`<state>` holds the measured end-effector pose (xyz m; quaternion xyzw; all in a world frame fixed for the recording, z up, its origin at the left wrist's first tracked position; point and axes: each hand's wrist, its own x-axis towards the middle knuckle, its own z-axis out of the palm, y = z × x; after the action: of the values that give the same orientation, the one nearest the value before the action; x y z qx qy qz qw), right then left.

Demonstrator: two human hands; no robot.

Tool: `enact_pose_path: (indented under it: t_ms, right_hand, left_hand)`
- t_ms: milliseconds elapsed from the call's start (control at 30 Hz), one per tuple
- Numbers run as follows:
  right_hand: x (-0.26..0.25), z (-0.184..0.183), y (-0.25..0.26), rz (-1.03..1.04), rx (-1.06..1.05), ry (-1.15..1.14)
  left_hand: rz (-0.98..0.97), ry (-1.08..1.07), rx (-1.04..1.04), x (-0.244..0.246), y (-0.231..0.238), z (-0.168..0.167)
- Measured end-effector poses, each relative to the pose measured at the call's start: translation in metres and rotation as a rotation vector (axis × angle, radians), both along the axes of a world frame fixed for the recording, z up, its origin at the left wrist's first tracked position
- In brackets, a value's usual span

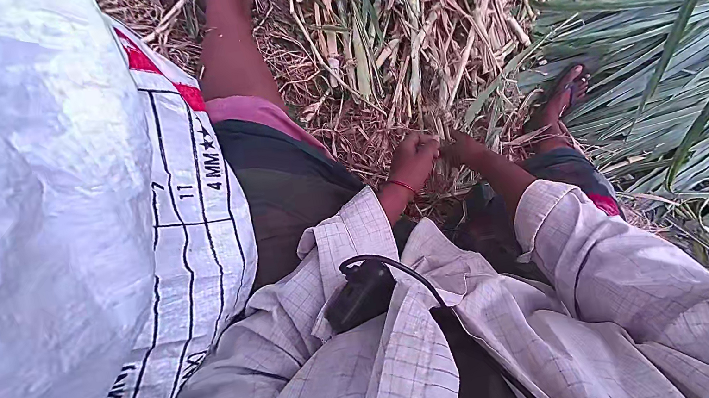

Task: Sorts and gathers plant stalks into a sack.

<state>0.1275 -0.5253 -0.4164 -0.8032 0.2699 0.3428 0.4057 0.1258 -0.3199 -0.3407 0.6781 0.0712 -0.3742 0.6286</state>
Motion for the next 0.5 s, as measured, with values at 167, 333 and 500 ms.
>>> enact_pose_path:
  t_ms: [167, 333, 500]
  right_hand:
    - [-0.054, 0.061, 0.007, 0.041, -0.033, -0.174]
    - [-0.048, 0.123, -0.011, -0.206, 0.032, -0.636]
    - [-0.045, 0.131, 0.019, 0.147, -0.088, -0.805]
  left_hand:
    - [0.144, 0.018, 0.107, 0.001, -0.003, -0.014]
    - [0.078, -0.127, 0.183, 0.0, 0.001, -0.007]
    - [-0.391, -0.728, 0.289, -0.003, 0.009, 0.003]
